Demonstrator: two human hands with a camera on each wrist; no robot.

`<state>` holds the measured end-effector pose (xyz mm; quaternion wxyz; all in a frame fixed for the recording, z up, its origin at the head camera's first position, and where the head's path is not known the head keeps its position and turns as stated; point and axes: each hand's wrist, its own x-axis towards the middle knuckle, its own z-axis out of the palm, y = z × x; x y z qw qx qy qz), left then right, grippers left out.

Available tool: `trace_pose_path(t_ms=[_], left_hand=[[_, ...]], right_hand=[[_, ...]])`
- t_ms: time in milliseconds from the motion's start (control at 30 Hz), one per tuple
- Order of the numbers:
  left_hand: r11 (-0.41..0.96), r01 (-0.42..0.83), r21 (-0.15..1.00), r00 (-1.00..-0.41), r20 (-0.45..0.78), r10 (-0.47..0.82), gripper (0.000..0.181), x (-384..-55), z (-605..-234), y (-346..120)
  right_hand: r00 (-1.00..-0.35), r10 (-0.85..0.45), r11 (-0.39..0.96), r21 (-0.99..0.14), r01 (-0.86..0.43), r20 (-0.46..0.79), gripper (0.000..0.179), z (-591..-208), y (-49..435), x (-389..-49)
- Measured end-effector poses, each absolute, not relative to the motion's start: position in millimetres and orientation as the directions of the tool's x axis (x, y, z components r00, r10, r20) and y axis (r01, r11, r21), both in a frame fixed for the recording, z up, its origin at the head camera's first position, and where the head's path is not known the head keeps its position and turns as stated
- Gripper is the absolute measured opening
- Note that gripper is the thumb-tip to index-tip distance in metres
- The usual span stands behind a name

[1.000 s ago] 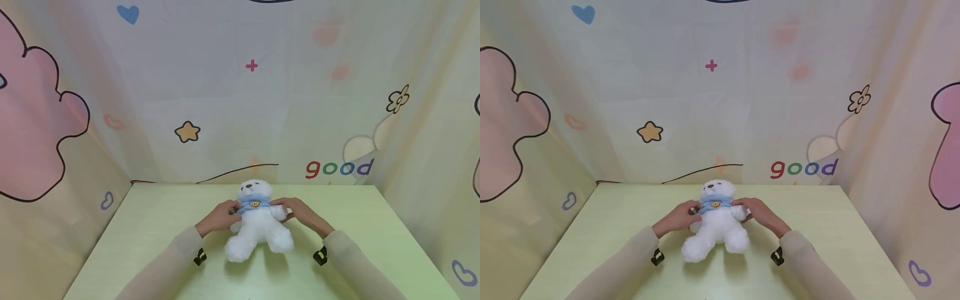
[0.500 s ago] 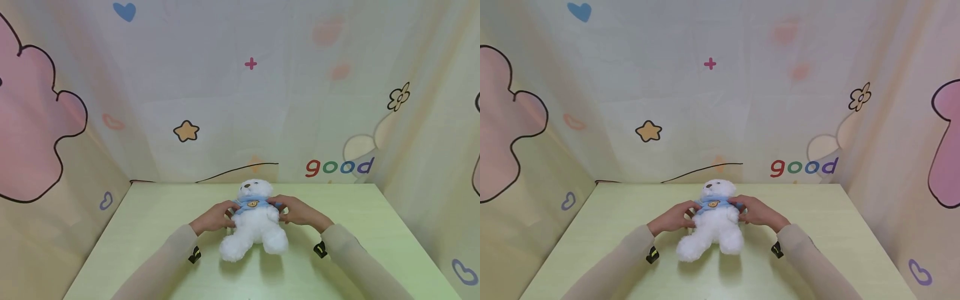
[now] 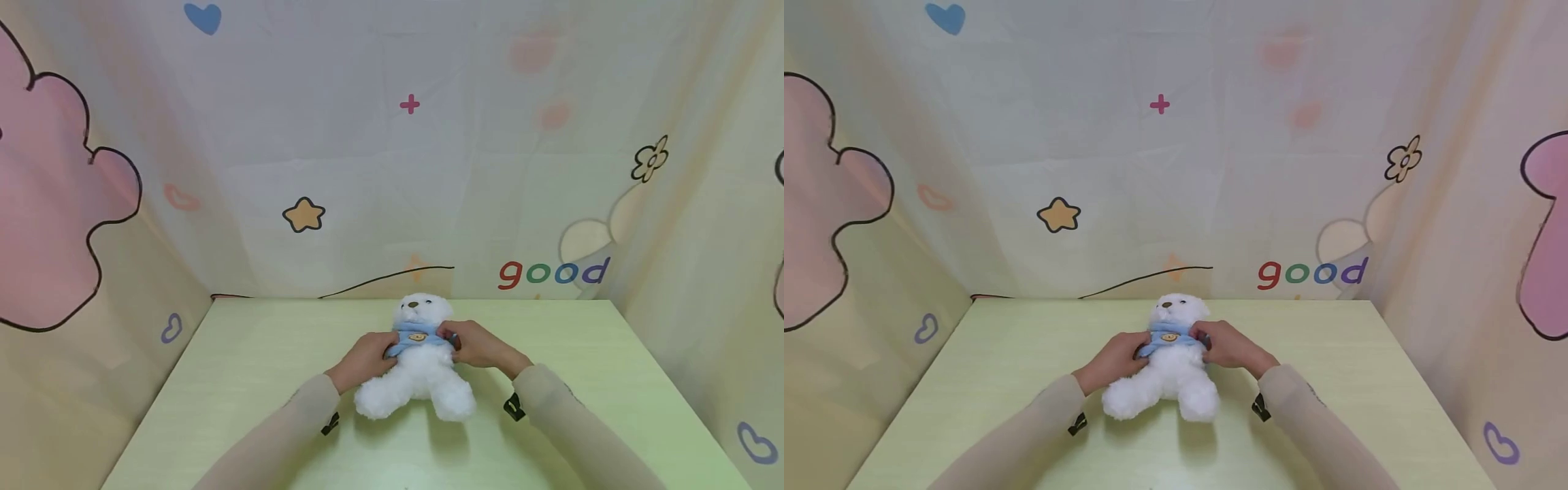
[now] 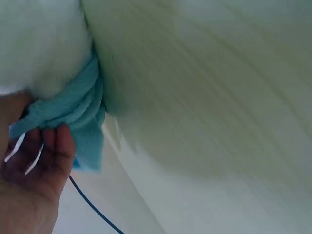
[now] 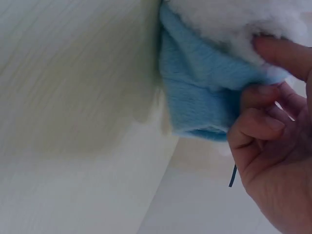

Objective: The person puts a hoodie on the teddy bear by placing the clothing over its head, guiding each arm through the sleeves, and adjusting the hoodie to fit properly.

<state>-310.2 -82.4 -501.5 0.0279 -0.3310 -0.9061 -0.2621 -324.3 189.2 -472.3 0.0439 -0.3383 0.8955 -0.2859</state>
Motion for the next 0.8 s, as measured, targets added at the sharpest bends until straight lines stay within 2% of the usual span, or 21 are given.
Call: trace_pose_path(t_ms=[133,233,300,400,467,533,633,700,800], left_hand=[[0.687,0.634,0.354,-0.773,0.274,0.573,0.031,-308,-500,-76],[0.692,0.605,0.394,-0.796,0.265,0.544,0.029,-309,-499,-76],[0.678,0.564,0.471,-0.819,0.214,0.532,0.026,-310,-499,-79],[0.639,0.484,0.598,-0.838,0.106,0.536,0.022,-310,-497,-86],[0.628,0.446,0.638,-0.839,0.053,0.542,0.022,-310,-498,-89],[0.614,0.451,0.648,-0.829,0.048,0.557,0.024,-309,-498,-91],[0.634,0.511,0.580,-0.818,0.100,0.567,0.030,-308,-501,-88],[0.647,0.552,0.526,-0.808,0.146,0.570,0.034,-307,-502,-84],[0.670,0.580,0.464,-0.804,0.190,0.564,0.038,-305,-501,-77]], right_hand=[[-0.808,-0.562,0.691,-0.439,-0.575,0.175,0.023,-478,183,-321],[-0.830,-0.515,0.741,-0.376,-0.556,0.213,0.016,-475,181,-316],[-0.846,-0.497,0.732,-0.430,-0.528,0.194,0.013,-471,182,-312],[-0.857,-0.508,0.666,-0.591,-0.455,0.088,0.022,-463,187,-308],[-0.855,-0.519,0.623,-0.684,-0.379,0.000,0.028,-459,189,-307],[-0.839,-0.543,0.612,-0.701,-0.366,-0.037,0.031,-456,189,-306],[-0.823,-0.568,0.644,-0.607,-0.465,0.027,0.025,-458,184,-306],[-0.822,-0.559,0.685,-0.499,-0.531,0.107,0.019,-461,181,-307],[-0.843,-0.505,0.748,-0.392,-0.536,0.187,0.024,-467,175,-307]])
